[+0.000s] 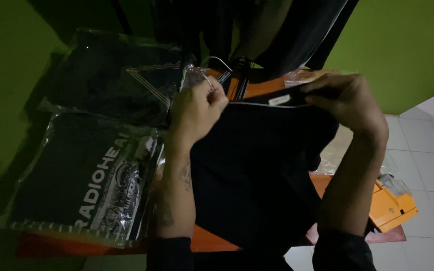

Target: Placing a black t-shirt on a wire hanger and hanging it onto a clothing rack.

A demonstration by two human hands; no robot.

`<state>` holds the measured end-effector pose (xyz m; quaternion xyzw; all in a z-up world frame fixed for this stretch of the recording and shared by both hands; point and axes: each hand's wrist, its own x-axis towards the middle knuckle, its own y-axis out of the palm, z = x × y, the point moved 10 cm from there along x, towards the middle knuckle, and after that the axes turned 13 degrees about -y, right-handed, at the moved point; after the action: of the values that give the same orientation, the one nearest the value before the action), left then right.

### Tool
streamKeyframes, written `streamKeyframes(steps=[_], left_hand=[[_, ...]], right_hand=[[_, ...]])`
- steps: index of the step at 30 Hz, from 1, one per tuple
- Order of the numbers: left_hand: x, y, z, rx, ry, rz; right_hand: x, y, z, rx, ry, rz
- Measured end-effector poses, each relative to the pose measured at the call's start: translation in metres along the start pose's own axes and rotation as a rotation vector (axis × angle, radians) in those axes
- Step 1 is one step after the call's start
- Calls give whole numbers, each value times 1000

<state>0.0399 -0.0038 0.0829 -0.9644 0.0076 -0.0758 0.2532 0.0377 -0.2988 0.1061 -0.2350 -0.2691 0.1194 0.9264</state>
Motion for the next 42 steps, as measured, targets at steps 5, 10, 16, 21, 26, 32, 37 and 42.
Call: streamKeyframes(steps=[5,10,16,21,26,32,37,42], left_hand=[[-3,17,-22,-72,177,71],[-2,13,-61,-84,255,169],[6,22,-61,216,169,302],[13,31,-52,-17,261,388],[26,4,-25,-255,281,403],[30,-18,-27,-445,267,448],[43,-23,-24,-404,258,404],[44,-13,-27,-389,287,491]], right_hand=[[3,11,18,-442,-53,95],[9,35,41,-499,-127,275],[11,37,69,-357,-326,223],[7,49,68,-148,-313,405],[5,40,76,136,-379,451],[-10,-4,-6,-115,32,361],[-28,-30,-58,-176,197,366],[-22,-50,-64,-31,38,121]])
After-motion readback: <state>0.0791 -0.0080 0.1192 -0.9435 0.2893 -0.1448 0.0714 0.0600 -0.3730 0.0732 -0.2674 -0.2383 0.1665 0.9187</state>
